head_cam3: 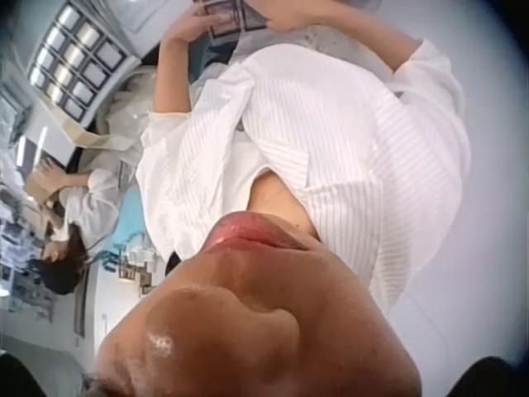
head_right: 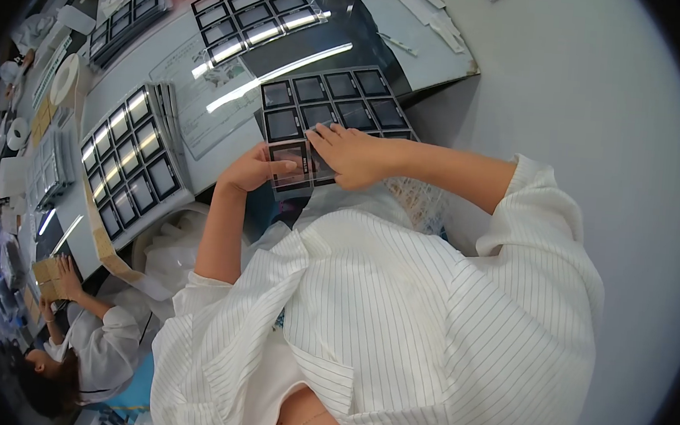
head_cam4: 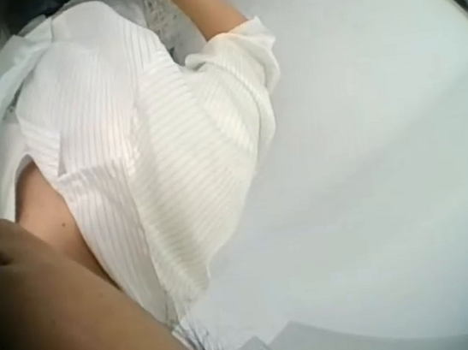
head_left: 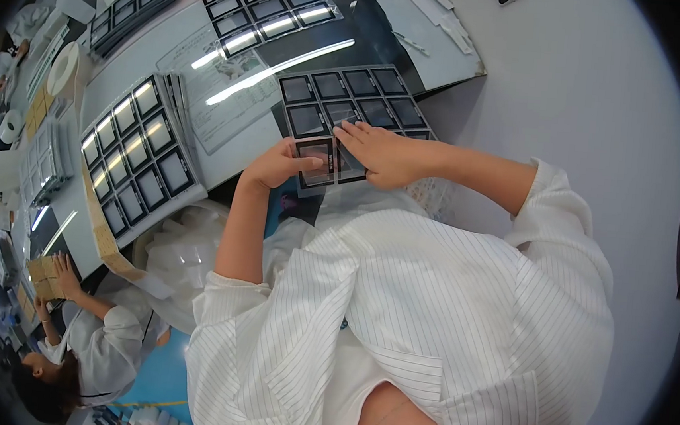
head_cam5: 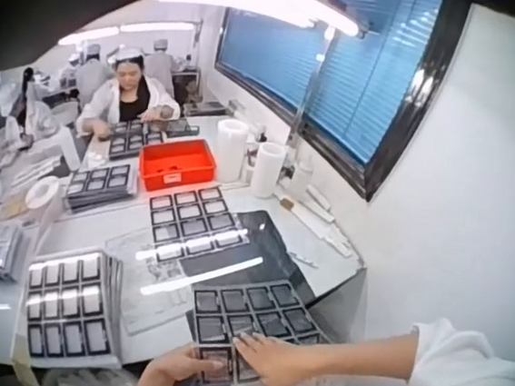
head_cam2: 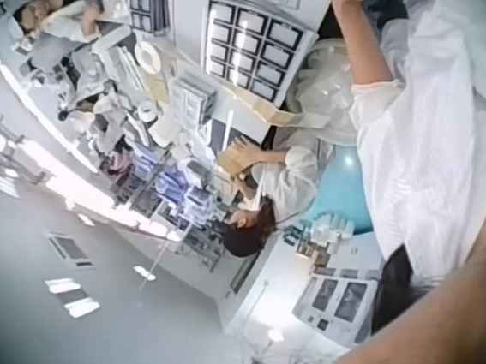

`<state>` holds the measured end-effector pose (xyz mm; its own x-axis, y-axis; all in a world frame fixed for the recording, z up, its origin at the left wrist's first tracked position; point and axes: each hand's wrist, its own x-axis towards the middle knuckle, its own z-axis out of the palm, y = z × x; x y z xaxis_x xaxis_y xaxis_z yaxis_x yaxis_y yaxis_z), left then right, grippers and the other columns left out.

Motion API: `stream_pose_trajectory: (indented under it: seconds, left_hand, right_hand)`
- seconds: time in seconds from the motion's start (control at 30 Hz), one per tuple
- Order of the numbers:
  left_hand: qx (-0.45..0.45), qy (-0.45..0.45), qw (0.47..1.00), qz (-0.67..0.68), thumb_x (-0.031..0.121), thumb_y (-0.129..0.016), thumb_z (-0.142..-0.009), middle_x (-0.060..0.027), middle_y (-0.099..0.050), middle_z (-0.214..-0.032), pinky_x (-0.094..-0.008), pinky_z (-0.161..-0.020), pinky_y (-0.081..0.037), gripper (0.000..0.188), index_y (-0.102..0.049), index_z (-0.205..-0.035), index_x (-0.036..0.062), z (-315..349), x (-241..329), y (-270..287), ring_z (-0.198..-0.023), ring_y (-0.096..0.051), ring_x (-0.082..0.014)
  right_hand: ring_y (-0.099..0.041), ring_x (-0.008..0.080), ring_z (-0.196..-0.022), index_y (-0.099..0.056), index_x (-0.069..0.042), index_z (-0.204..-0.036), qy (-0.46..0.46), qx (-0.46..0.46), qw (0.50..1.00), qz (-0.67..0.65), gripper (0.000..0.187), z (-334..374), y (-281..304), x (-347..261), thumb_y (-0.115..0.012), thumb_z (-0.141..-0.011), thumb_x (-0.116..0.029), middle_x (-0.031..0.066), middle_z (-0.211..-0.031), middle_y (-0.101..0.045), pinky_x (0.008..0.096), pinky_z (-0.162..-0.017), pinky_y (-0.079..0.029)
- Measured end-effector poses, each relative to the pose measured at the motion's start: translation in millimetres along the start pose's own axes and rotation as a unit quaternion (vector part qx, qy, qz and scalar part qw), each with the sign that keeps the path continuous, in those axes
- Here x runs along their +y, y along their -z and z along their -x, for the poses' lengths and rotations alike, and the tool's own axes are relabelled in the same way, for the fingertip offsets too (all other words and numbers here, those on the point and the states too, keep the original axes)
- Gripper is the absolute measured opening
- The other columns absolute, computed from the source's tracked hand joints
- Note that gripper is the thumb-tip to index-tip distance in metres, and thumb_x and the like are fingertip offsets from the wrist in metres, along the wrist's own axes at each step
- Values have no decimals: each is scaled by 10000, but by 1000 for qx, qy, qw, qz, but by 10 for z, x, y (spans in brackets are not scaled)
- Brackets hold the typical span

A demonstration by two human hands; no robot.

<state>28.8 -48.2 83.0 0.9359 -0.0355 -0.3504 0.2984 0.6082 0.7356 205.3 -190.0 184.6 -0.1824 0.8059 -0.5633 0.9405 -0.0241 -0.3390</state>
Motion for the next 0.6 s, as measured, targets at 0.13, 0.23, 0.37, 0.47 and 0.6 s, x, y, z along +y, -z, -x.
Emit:
stream_pose_trajectory:
  seconds: [0.13, 0.23, 0.37, 0.47, 0.6]
  left_hand:
    - [64, -86, 994, 14, 104, -635, -879, -71, -667, -1052, -292, -808, -518, 308, -596, -1167, 5, -115, -288, -21, -956, -645, -164]
    - [71, -93, 990, -83, 14, -541, -898, -76, -652, -1100, -307, -850, -519, 293, -584, -1188, 11, -94, -329, -27, -999, -634, -167]
    - [42, -102, 994, -26, 73, -580, -909, -99, -628, -1168, -337, -903, -505, 356, -529, -1254, 5, -34, -430, 61, -1038, -626, -187]
    - [53, -43, 998, -17, -9, -557, -876, -96, -597, -1214, -339, -918, -491, 426, -495, -1297, 5, 73, -621, 232, -1068, -606, -188]
    - [57, -63, 992, -96, 59, -658, -824, -99, -600, -1197, -337, -936, -482, 492, -495, -1280, -28, 108, -487, 275, -1081, -590, -206]
  right_hand:
    - [-94, 450, -1410, -60, 97, -1447, 22, -119, 988, -91, 759, -50, 201, 26, -402, -797, -98, 340, -1492, -105, 463, -1154, -133]
    - [-98, 352, -1435, -64, 88, -1459, 44, -174, 966, -188, 769, -96, 251, 340, -390, -794, -116, 291, -1523, -91, 392, -1159, -122]
    - [-164, 250, -1436, -115, 20, -1485, 12, -248, 902, -353, 781, -132, 442, 524, -428, -778, -86, 191, -1541, -178, 306, -1144, -154]
    - [-257, 222, -1410, -163, -81, -1507, 4, -269, 851, -452, 792, -141, 739, 663, -453, -771, -45, 143, -1522, -270, 318, -1132, -196]
    - [-293, 250, -1396, -178, -140, -1513, 3, -299, 837, -459, 806, -128, 931, 586, -465, -766, -48, 149, -1515, -286, 368, -1108, -254]
